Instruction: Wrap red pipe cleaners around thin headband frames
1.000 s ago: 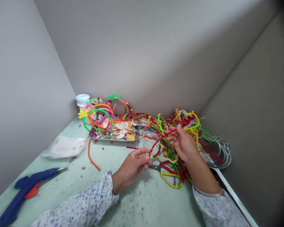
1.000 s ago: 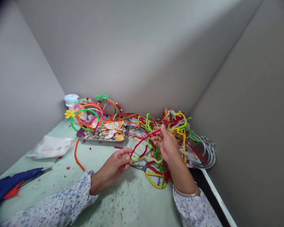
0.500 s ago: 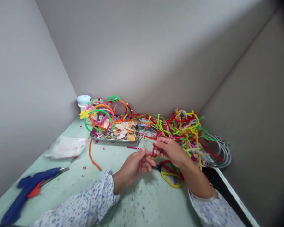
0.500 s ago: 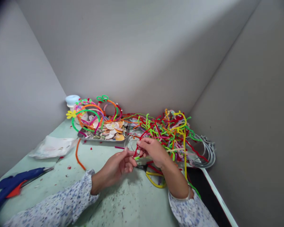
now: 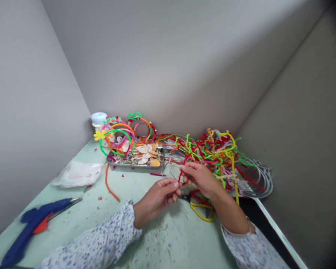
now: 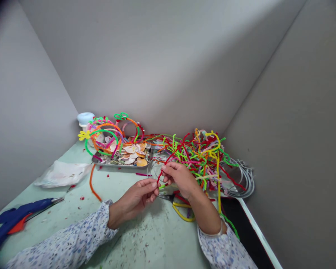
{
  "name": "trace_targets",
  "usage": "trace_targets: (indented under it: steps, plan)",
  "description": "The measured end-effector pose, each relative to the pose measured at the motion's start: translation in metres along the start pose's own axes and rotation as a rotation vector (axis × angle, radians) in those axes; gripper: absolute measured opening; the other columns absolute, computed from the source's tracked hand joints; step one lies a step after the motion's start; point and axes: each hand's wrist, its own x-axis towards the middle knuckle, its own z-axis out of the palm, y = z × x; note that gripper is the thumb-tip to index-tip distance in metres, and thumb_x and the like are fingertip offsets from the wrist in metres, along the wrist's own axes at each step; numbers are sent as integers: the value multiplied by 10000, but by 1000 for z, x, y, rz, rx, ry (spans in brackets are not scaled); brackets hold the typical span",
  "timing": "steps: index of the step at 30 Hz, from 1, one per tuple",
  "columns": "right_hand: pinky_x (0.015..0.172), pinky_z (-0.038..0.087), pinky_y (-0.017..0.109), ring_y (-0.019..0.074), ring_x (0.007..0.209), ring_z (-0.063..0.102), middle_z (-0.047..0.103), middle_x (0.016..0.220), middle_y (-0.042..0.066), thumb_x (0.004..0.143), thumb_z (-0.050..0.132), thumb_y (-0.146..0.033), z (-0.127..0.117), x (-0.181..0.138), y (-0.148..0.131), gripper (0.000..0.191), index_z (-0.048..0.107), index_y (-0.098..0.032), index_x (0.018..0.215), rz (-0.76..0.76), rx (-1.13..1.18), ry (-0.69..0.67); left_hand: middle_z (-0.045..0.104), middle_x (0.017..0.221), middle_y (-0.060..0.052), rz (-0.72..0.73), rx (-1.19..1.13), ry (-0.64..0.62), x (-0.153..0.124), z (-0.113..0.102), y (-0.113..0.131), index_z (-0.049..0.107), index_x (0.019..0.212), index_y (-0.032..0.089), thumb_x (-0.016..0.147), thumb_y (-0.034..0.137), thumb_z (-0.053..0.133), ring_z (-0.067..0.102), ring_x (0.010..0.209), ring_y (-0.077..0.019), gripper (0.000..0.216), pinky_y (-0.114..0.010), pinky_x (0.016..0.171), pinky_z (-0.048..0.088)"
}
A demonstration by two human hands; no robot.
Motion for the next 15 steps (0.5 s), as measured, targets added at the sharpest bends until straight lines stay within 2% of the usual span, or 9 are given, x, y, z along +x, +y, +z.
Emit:
trace_targets:
  steps: [3, 8, 10, 12, 15]
  plan:
    - [485, 361, 227, 101, 496, 489, 593, 549, -24, 745, 712, -422, 6, 1, 3, 288, 583, -177, 668, -51, 29, 68, 634, 666, -5, 61, 19, 83, 0, 2, 2, 625, 770, 109, 722, 283, 765, 524, 538, -45, 228, -149, 536, 390]
    - [498, 357, 239, 110, 504, 480, 575, 543, -29, 737, 712, -454, 16, 3, 7, 310, 578, -186, 658, -131, 63, 184, 598, 611, 14, 127, 43, 225, -2, 7, 4, 600, 718, 119, 710, 301, 765, 469, 498, -40, 245, -149, 490, 332]
    - [492, 348, 238, 110, 497, 478, 576, 538, -27, 723, 721, -460, 16, 3, 6, 320, 575, -184, 650, -97, 81, 164, 604, 632, 8, 120, 33, 185, -2, 7, 5, 612, 735, 117, 714, 304, 764, 485, 508, -46, 241, -154, 503, 350]
    - [486, 341, 234, 107, 488, 476, 578, 533, -29, 714, 726, -459, 14, 3, 5, 321, 575, -183, 653, -54, 105, 128, 639, 709, -29, 59, -32, 85, -2, 6, 7, 647, 811, 105, 762, 372, 718, 542, 557, -69, 281, -171, 551, 406]
    - [485, 340, 225, 102, 488, 486, 582, 537, -31, 718, 728, -436, 10, 1, 4, 302, 577, -180, 668, -18, 135, 86, 664, 799, -95, -78, -175, -56, -1, 3, 11, 677, 933, 59, 844, 523, 569, 601, 625, -106, 485, -202, 613, 465]
